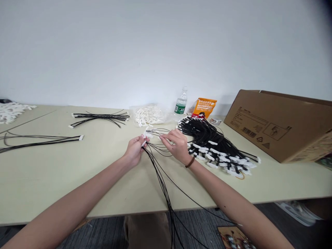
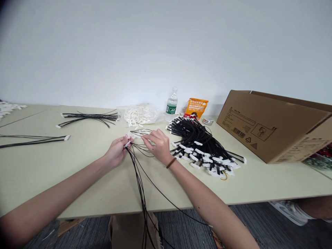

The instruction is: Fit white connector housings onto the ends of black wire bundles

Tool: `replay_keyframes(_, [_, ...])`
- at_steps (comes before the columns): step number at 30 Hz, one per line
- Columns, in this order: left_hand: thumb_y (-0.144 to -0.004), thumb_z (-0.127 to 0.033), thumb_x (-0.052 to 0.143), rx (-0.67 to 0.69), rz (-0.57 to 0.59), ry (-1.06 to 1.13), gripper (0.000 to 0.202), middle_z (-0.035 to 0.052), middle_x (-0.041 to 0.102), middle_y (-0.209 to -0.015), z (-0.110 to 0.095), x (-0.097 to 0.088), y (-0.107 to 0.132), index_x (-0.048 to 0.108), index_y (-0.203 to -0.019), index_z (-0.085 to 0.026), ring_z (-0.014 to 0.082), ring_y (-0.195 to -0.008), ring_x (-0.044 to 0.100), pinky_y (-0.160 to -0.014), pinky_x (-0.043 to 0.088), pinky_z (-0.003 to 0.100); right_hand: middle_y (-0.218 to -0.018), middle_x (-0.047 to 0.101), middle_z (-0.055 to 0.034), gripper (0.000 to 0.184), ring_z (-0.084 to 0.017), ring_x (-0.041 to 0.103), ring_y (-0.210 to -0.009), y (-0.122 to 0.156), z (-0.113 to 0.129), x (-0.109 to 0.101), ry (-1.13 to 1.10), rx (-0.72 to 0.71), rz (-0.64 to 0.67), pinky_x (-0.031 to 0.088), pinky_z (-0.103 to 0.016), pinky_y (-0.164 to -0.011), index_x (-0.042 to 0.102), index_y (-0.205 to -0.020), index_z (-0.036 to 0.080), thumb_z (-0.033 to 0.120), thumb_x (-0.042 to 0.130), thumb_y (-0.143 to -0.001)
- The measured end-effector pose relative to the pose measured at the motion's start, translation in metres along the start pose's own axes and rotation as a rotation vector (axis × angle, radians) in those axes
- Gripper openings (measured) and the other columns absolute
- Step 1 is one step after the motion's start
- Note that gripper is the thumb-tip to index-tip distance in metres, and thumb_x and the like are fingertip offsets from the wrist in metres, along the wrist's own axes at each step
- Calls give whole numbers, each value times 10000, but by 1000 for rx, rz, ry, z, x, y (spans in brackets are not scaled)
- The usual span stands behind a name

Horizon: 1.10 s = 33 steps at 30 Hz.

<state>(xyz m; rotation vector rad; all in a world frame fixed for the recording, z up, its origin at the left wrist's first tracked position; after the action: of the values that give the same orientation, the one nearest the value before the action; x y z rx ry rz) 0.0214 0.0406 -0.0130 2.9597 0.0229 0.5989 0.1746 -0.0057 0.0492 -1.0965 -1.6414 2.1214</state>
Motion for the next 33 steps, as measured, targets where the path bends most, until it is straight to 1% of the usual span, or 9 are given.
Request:
replay_keyframes(7, [-721,-326,593,12,17,-36,221,10,547,-686,0,1,0,583,-689,-108,40,-509,377,-478,262,189,-627,574,-16,145,-124,459,-615,0,0,0,12,3,-2,376,-270,-591,655,-763,184,228,541,-842])
replay_keyframes(10, [-711,-353,596,45,32,-80,240,10,548,-693,-2,1,1,583,-688,-114,43,-514,375,-481,254,192,-638,576,-16,146,-126,462,-627,1,-1,2,15,10,21,379,-272,-602,650,-775,183,217,528,-848])
replay_keyframes(14, [-710,-387,582,100,47,-172,270,16,552,-692,-6,3,4,576,-676,-118,55,-524,379,-516,289,207,-700,595,-21,130,-135,471,-679,2,0,6,17,13,67,388,-272,-623,643,-819,191,185,516,-845])
replay_keyframes(17, [-728,-387,552,144,91,-268,273,17,551,-690,-8,6,7,572,-675,-120,62,-529,384,-532,295,217,-721,589,-24,109,-144,460,-702,3,2,7,60,17,72,390,-277,-636,627,-769,197,204,536,-830])
replay_keyframes(21, [-723,-388,553,164,195,-360,265,13,553,-675,-8,14,12,568,-666,-129,70,-535,393,-532,285,224,-805,593,-47,107,-170,464,-782,2,7,7,120,5,73,404,-301,-686,585,-717,185,212,545,-813])
replay_keyframes(23, [-721,-394,555,168,223,-377,269,9,548,-651,-8,17,14,565,-657,-133,72,-530,389,-530,281,227,-910,607,-61,93,-185,485,-868,1,8,9,94,-5,112,415,-324,-744,565,-737,179,182,517,-816])
replay_keyframes(26, [-717,-407,556,176,236,-390,282,3,537,-622,-9,18,15,563,-646,-134,74,-528,385,-529,278,229,-1035,615,-68,96,-193,510,-991,1,7,14,-12,-13,193,422,-347,-825,534,-776,178,145,461,-830])
replay_keyframes(30, [-714,-410,561,183,247,-397,282,1,543,-636,-9,18,14,565,-654,-135,74,-532,386,-525,276,228,-1059,616,-87,124,-158,564,-986,5,3,20,-170,13,283,460,-305,-822,509,-851,178,145,391,-869])
replay_keyframes(33, [-715,-419,560,184,256,-396,289,-1,542,-648,-8,18,15,560,-653,-137,73,-535,384,-522,273,226,-1070,607,-95,136,-158,558,-1026,6,2,20,-210,20,279,468,-296,-837,503,-860,179,138,374,-874])
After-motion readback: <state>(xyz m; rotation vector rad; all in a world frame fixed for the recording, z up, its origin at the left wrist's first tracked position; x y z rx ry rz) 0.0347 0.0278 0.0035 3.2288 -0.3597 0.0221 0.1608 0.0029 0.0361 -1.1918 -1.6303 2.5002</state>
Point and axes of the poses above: each hand's wrist, its own y-axis away from the middle knuckle, its own x-axis out of the palm, z = x × y, the point moved 5 cm from there along -y, towards the middle knuckle
